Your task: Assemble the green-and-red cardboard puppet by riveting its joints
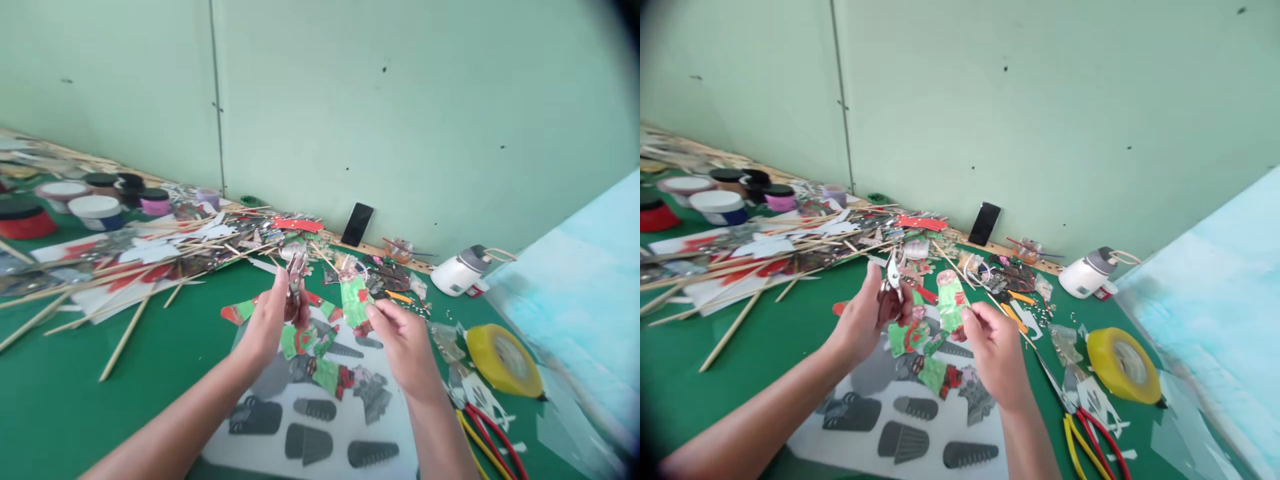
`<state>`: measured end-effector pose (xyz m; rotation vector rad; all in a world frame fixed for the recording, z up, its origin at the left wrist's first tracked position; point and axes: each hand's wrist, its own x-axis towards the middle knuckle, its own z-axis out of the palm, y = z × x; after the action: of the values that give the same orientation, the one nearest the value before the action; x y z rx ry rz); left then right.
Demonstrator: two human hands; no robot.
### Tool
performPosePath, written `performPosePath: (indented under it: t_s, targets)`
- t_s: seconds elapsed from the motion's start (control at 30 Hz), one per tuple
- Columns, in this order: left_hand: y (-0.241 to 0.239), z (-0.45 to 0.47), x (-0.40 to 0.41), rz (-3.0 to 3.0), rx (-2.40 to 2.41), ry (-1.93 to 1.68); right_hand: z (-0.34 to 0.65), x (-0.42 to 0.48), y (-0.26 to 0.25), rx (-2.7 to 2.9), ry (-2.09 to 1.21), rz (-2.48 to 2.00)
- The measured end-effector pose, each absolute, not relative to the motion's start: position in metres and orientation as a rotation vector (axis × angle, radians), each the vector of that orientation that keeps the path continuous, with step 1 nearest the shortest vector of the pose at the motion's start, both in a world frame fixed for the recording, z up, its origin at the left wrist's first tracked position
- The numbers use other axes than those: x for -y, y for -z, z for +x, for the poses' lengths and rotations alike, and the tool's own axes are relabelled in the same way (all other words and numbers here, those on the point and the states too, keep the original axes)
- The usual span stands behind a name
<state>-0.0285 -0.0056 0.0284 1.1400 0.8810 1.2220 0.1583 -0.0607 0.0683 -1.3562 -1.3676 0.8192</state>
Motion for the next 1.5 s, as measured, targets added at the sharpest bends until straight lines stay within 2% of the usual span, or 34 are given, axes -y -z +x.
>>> performPosePath:
  t_s: [0.23, 0.43, 0.6, 0.73, 0.83, 1.1, 1.33, 1.5]
  targets:
    - [-0.034, -0.032, 0.007, 0.949, -0.581, -1.095, 0.147, 0.073, -0.068, 1.584, -0.861, -1.375]
    - [-0.029, -0.031, 0.008, 0.957, -0.582, -1.031, 0.150, 0.074, -0.064, 1.647, -0.879, -1.418]
    - [-0.029, -0.030, 0.007, 0.984, -0.603, -1.016, 0.154, 0.068, -0.059, 1.352, -0.834, -1.357]
    - [-0.028, -0.027, 0.009, 1.040, -0.630, -0.955, 0.150, 0.057, -0.057, 1.022, -0.996, -1.148]
    - [-0.026, -0.024, 0.011, 0.971, -0.656, -1.008, 0.139, 0.054, -0.052, 0.973, -1.081, -0.998]
    - [-0.022, -0.015, 0.019, 1.134, -0.725, -0.984, 0.124, 0.054, -0.026, 0.960, -0.740, -1.294]
    - [-0.009, -0.006, 0.021, 1.562, -1.095, -0.863, 0.146, 0.050, -0.047, 0.823, -0.585, -1.237]
    - [0.000, -0.003, 0.024, 1.828, -1.140, -0.902, 0.152, 0.052, -0.052, 0.843, -0.559, -1.254]
